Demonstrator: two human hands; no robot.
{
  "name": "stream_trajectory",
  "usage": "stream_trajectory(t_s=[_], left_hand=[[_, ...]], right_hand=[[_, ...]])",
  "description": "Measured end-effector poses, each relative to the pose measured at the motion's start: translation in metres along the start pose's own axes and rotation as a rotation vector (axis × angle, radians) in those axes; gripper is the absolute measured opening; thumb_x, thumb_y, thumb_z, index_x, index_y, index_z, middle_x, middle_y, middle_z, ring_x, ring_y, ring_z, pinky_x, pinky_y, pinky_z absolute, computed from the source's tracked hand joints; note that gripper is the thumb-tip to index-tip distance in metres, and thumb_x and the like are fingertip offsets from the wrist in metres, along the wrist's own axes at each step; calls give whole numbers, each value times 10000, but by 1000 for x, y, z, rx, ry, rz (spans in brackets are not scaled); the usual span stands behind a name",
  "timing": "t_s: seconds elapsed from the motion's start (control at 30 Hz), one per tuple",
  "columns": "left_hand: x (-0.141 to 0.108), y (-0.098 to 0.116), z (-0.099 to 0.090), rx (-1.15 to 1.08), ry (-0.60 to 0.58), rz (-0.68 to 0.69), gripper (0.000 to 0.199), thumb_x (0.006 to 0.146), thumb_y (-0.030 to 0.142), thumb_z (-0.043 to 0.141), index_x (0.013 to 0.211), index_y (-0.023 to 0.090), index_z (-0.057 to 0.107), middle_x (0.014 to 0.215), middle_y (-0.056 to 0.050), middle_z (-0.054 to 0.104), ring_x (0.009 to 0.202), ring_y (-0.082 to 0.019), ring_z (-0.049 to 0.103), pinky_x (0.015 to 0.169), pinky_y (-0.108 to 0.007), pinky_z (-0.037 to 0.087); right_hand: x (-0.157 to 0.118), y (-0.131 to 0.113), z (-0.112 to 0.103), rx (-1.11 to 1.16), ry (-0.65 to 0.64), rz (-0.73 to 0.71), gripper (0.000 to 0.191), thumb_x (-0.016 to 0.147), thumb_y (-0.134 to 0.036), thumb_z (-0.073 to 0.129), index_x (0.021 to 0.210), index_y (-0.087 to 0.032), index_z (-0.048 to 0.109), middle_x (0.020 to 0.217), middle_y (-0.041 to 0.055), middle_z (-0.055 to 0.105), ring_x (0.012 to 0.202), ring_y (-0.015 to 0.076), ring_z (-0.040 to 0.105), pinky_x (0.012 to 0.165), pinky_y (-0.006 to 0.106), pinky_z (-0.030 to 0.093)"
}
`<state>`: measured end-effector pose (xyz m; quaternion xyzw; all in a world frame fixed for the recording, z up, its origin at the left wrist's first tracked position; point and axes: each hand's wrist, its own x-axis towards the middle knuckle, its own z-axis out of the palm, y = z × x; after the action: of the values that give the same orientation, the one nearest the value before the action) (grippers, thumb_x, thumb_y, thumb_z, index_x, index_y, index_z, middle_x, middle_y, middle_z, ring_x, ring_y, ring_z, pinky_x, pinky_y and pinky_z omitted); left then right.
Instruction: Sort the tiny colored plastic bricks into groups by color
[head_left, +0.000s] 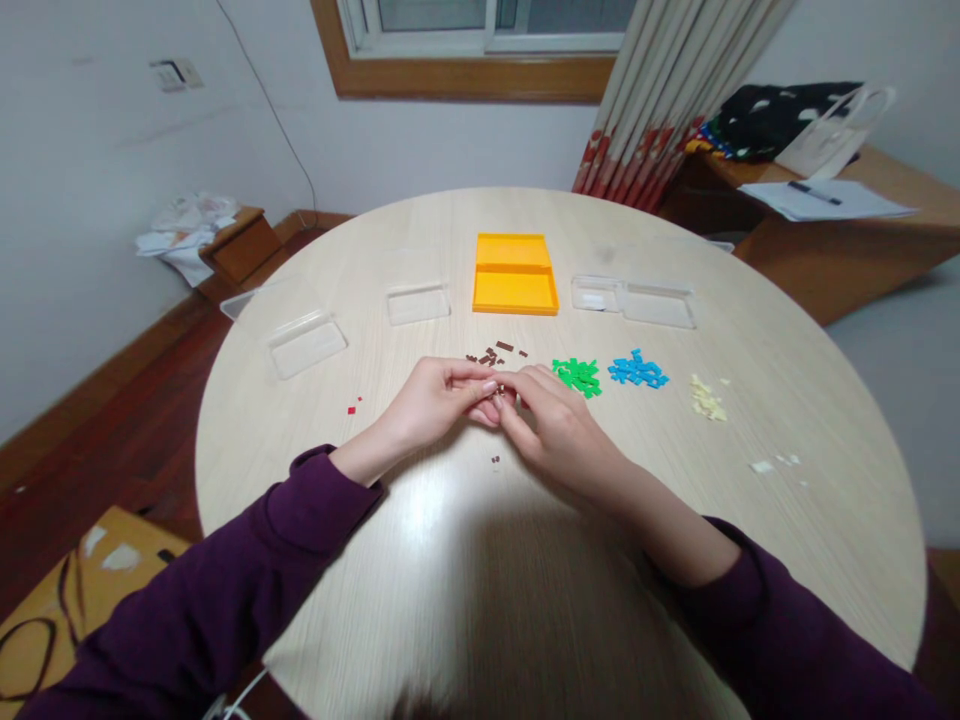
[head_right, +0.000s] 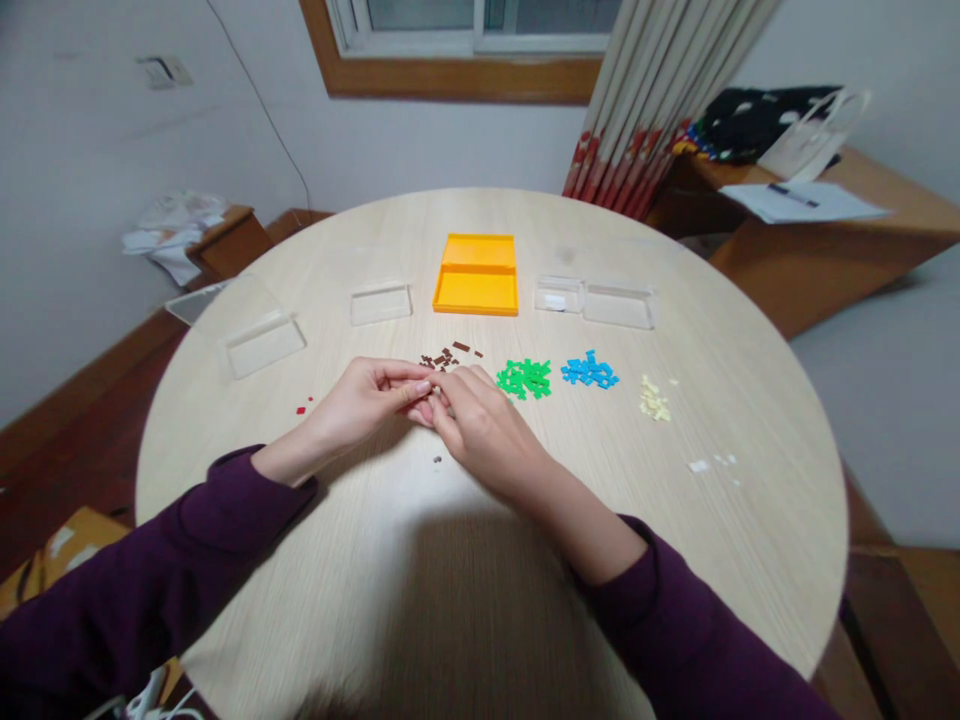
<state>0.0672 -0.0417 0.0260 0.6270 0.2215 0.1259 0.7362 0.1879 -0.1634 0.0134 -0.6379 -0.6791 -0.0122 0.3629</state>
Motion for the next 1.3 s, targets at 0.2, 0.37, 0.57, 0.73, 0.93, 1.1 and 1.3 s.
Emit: stream_trajectory(t_s=[0.2, 0.37, 0.57, 0.73, 0.93, 1.1, 1.3], left_hand=[[0, 1, 1, 26, -19, -23, 113, 862, 152, 642, 835, 75, 720, 627, -29, 686, 600, -121, 675, 680, -289, 599], [-1, 4, 1, 61, -24, -23, 112, 865, 152, 638, 830, 87, 722, 630, -30, 688, 611, -126, 679, 690, -294, 597], [-1, 1, 0, 55, -31, -1, 136, 848, 197, 674, 908, 93, 737, 704, -46, 716, 663, -136, 691, 745, -323, 599], [-1, 2, 1, 56, -36, 0, 160, 834, 147, 668, 967, 96, 742, 719, -40, 720, 685, -131, 688, 776, -327, 593], [-2, 6, -1, 156, -86, 12, 153, 860, 125, 617, 935, 105, 750, 700, -38, 709, 674, -128, 676, 745, -310, 587], [-3, 6, -4, 279, -134, 42, 188, 888, 139, 573, 945, 116, 751, 701, -42, 708, 666, -127, 666, 711, -288, 575], [-4, 9, -4, 272, -154, 28, 188, 875, 123, 568, 918, 127, 750, 719, -43, 714, 677, -132, 664, 729, -305, 562]], right_hand=[[-1, 0, 1, 24, -90, 41, 211, 969, -176, 380, 1088, -160, 553, 1018, 132, 667, 960, 239, 611, 849, 407, 496], [-2, -1, 4, 82, -122, 65, 211, 984, -208, 345, 1107, -158, 509, 1033, 148, 669, 952, 241, 632, 828, 414, 516], [-1, -4, 2, 125, -131, 110, 205, 990, -221, 332, 1123, -162, 478, 1086, 176, 674, 996, 253, 653, 807, 419, 538], [-1, -5, 0, 128, -134, 111, 236, 999, -265, 346, 1165, -153, 470, 1103, 195, 677, 988, 260, 666, 795, 419, 545], [-3, -6, 3, 68, -187, 101, 259, 999, -241, 306, 1187, -149, 458, 1108, 204, 672, 994, 259, 658, 813, 426, 534], [-4, -6, 3, 6, -242, 142, 247, 986, -202, 280, 1124, -140, 476, 998, 184, 688, 893, 241, 657, 749, 382, 528], [-3, -12, 3, 62, -236, 191, 259, 1009, -245, 268, 1123, -165, 485, 1046, 171, 692, 946, 226, 663, 779, 349, 521]])
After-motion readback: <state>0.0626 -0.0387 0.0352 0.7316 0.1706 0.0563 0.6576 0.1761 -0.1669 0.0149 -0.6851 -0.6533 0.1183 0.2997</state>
